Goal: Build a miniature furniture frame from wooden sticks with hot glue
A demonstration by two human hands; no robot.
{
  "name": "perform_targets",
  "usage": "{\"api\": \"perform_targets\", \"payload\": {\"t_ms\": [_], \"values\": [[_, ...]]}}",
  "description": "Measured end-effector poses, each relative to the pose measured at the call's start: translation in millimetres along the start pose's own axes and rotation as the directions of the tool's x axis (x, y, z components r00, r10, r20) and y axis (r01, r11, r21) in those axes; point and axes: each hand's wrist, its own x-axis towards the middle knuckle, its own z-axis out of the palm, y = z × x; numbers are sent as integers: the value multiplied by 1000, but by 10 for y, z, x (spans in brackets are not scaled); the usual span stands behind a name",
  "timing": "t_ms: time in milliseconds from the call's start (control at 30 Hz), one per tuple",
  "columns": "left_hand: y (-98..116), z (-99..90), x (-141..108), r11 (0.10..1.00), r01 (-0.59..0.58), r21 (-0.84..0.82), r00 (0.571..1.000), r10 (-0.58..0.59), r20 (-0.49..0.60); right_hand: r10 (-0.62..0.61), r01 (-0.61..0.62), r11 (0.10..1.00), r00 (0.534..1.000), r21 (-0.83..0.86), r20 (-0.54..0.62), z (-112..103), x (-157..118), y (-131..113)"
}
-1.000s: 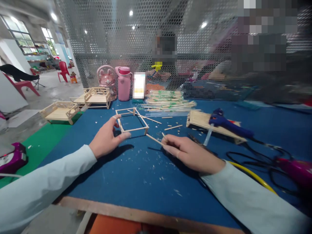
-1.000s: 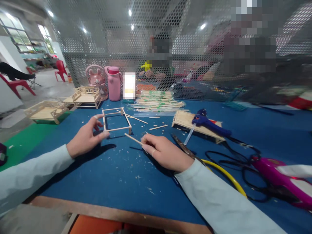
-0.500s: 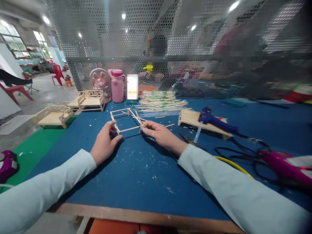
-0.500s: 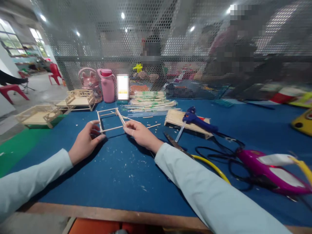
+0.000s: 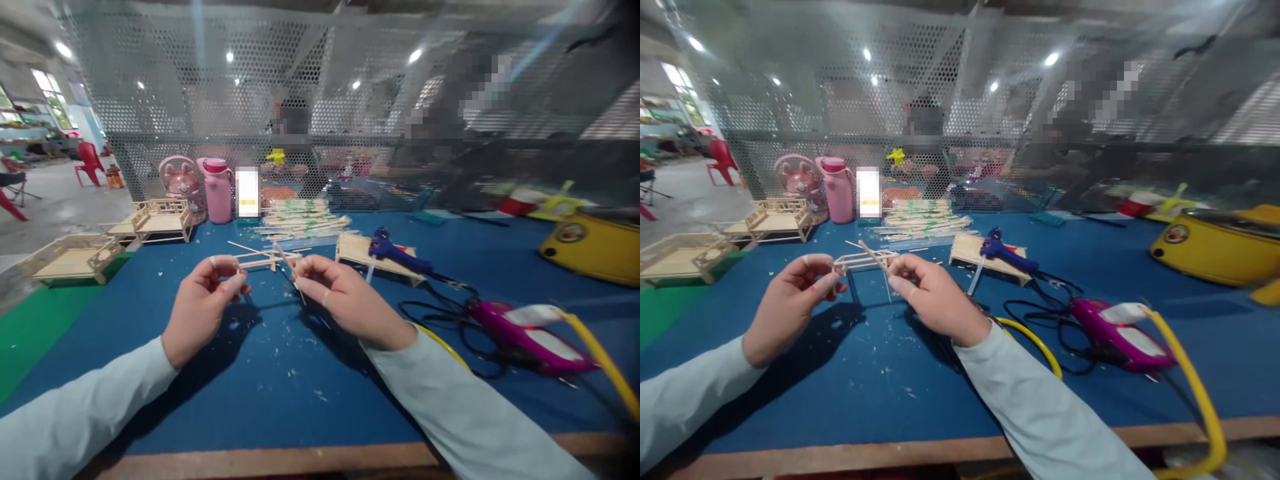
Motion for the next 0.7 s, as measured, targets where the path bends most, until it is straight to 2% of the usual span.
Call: {"api": "perform_targets", "payload": {"t_ms": [67, 167, 233, 367, 433, 500, 700], "values": [[5, -12, -26, 998, 32, -57, 999, -32, 6, -58, 60, 985, 998, -164, 16, -28, -31, -14], [4, -45, -24, 985, 71, -159, 997, -67, 29, -214, 172, 901, 975, -398, -63, -32, -62, -11], [0, -66, -11, 971, 95, -218, 995, -86, 52, -357, 251, 806, 929, -536, -102, -6, -71, -4], [-9, -95, -9, 942, 152, -298, 987, -128, 100, -584, 382, 570, 811, -728, -32, 61, -51, 3], [-5, -103, -19, 925, 174, -337, 983, -141, 120, -625, 383, 483, 781, -787, -4, 77, -32, 7], [6, -108, -30, 912, 191, -364, 979, -150, 137, -636, 347, 433, 772, -832, -9, 84, -17, 9], [49, -97, -47, 930, 161, -331, 984, -123, 132, -632, 294, 398, 774, -869, -28, 107, -2, -2]]}}
